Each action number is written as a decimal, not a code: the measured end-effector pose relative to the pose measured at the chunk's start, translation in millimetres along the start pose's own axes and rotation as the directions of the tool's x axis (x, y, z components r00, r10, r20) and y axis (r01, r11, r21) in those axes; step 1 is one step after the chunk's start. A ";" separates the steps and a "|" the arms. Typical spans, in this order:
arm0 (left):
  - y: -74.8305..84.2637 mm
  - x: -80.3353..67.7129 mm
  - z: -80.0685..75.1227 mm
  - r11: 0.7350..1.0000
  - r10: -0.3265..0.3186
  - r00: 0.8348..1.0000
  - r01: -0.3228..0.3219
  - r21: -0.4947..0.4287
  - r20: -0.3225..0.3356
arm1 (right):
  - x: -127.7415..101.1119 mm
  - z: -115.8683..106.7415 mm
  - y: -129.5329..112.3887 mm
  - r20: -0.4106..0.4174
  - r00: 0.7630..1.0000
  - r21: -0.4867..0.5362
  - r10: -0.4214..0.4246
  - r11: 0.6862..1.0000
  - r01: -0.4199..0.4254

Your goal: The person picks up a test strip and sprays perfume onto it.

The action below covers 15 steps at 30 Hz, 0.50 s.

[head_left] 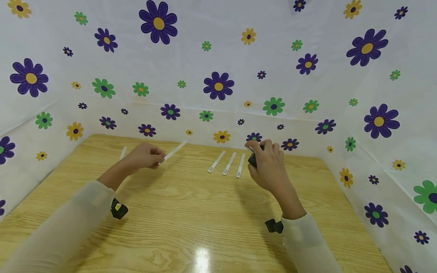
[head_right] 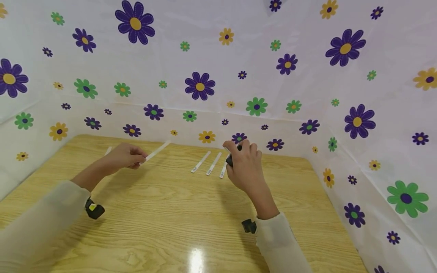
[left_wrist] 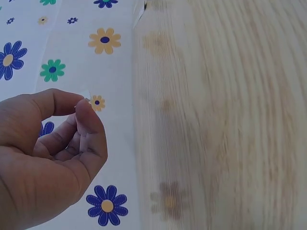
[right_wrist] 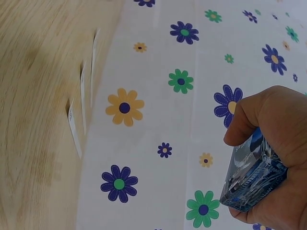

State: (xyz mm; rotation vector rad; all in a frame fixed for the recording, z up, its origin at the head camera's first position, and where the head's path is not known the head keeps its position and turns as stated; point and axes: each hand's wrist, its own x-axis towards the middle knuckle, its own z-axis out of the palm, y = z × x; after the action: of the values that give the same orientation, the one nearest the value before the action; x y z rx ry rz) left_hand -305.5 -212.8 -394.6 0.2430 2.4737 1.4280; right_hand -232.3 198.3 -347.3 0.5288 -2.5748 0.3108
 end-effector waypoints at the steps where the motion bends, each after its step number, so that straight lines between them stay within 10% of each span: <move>1: 1.4 0.1 2.3 1.000 0.003 1.000 -0.003 -0.001 0.002 | 0.0 0.2 -0.2 0.001 1.000 -0.001 -0.001 1.000 0.001; 15: 19.4 3.5 32.7 0.998 0.050 0.998 -0.047 -0.048 0.047 | -0.1 2.8 -1.1 0.003 1.000 0.004 -0.007 1.000 0.007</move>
State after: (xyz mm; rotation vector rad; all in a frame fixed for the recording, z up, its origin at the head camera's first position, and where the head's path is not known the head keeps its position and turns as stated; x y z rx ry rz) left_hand -298.3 -175.4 -393.9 0.3262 2.4085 1.4794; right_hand -232.9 196.5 -349.6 0.5395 -2.5756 0.3126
